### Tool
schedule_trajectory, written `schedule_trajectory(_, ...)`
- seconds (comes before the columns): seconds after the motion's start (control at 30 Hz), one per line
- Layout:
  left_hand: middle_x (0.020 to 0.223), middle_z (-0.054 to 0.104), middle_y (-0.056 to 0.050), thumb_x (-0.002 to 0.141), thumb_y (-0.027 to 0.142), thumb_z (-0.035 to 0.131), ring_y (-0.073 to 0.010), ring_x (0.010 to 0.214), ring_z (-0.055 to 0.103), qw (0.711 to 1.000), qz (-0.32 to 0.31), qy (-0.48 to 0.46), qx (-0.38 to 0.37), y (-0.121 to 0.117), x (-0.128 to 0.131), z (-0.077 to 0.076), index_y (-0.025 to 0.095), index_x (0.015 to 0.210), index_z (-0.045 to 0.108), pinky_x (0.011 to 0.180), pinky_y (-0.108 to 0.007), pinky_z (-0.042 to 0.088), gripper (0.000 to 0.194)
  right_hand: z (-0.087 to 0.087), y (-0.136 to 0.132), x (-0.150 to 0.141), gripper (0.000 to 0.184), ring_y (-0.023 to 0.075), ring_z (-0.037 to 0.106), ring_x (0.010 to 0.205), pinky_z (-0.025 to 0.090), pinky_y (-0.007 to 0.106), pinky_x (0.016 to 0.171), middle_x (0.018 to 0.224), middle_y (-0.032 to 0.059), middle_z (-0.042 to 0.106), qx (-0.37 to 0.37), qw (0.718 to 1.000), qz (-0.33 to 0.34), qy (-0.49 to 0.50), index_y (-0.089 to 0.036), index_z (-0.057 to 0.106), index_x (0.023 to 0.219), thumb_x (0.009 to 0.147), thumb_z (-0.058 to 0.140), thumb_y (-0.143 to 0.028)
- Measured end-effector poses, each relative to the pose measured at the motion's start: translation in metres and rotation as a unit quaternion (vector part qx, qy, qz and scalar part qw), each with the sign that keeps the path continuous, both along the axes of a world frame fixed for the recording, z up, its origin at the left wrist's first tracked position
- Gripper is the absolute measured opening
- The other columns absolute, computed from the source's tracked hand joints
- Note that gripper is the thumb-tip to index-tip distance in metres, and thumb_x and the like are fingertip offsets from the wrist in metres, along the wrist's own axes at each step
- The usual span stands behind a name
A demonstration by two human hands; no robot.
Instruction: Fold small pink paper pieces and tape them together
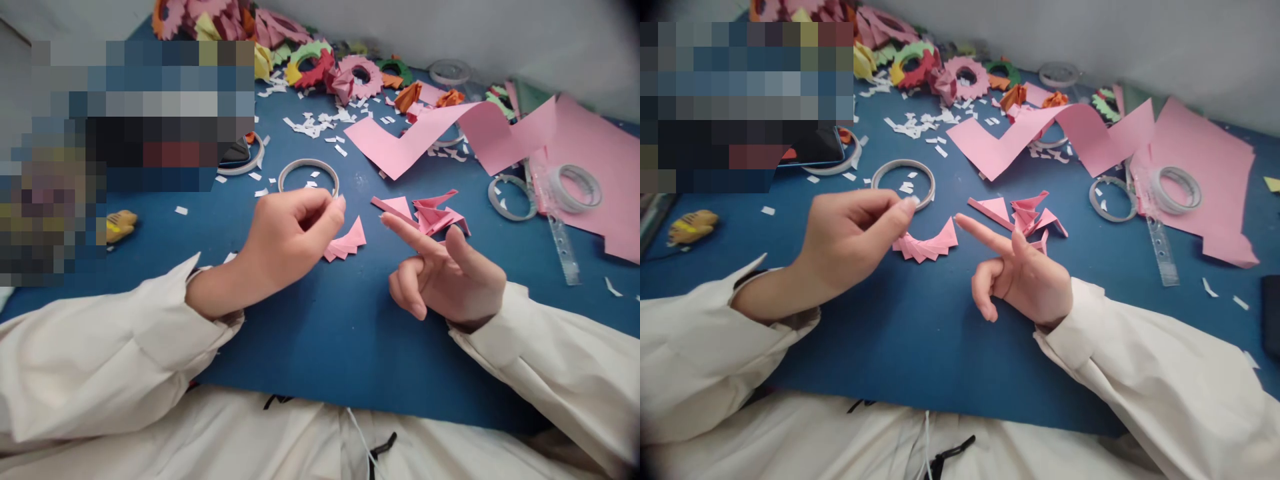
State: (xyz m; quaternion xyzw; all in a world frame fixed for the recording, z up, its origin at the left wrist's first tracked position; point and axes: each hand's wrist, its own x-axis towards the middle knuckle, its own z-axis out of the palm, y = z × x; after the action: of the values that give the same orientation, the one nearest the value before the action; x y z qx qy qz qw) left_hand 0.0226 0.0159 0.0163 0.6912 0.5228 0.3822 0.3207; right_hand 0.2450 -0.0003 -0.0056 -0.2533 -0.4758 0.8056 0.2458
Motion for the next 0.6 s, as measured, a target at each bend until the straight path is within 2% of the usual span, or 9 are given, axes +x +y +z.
schedule_trajectory(0.1,0.051,0.042,0.004,0.092,0.029,0.046,-0.0091,0.049,0.039,0.999,0.031,-0.023,0.0,0.006,-0.001,-0.006,0.017,0.063,0.054,0.053,-0.026,0.03,0.032,0.0,0.002,-0.001,0.062,0.01,0.049,0.051,0.037,0.027,0.059,0.055,-0.0046,0.055,-0.019,1.0,-0.019,0.009,-0.025,0.019,0.148,0.097,-0.004,-0.051)
schedule_trajectory(0.2,0.054,0.044,0.005,0.094,0.03,0.044,-0.0098,0.048,0.041,0.997,-0.007,-0.074,-0.036,0.007,-0.001,-0.01,0.018,0.088,0.059,0.051,-0.025,0.032,0.02,-0.001,0.003,-0.001,0.062,0.011,0.048,0.05,0.037,0.028,0.059,0.052,-0.0041,0.055,-0.043,0.999,-0.027,0.018,-0.023,0.024,0.147,0.097,0.007,-0.056)
schedule_trajectory(0.3,0.056,0.047,0.004,0.092,0.028,0.048,-0.0096,0.048,0.042,0.998,-0.032,-0.045,-0.02,0.002,0.001,-0.009,0.017,0.101,0.062,0.052,-0.024,0.034,0.021,-0.002,0.002,0.0,0.06,0.0109,0.05,0.052,0.036,0.028,0.059,0.054,-0.0038,0.058,-0.049,0.998,-0.019,0.041,-0.023,0.026,0.147,0.097,0.011,-0.054)
schedule_trajectory(0.43,0.055,0.051,0.005,0.088,0.027,0.055,-0.0092,0.05,0.044,0.998,-0.06,0.026,0.02,-0.004,0.004,-0.009,0.018,0.105,0.067,0.054,-0.022,0.035,0.022,-0.003,0.002,0.0,0.062,0.0102,0.051,0.052,0.037,0.028,0.061,0.053,-0.0049,0.056,-0.024,1.0,-0.003,0.019,-0.023,0.024,0.147,0.097,0.006,-0.054)
schedule_trajectory(0.6,0.055,0.052,0.006,0.087,0.028,0.058,-0.0081,0.048,0.041,0.992,-0.093,0.05,0.072,-0.006,0.005,-0.014,0.019,0.101,0.068,0.053,-0.021,0.034,0.02,-0.002,0.002,-0.001,0.061,0.0096,0.051,0.052,0.037,0.029,0.062,0.053,-0.005,0.056,-0.012,1.0,0.008,0.004,-0.022,0.022,0.148,0.098,0.003,-0.051)
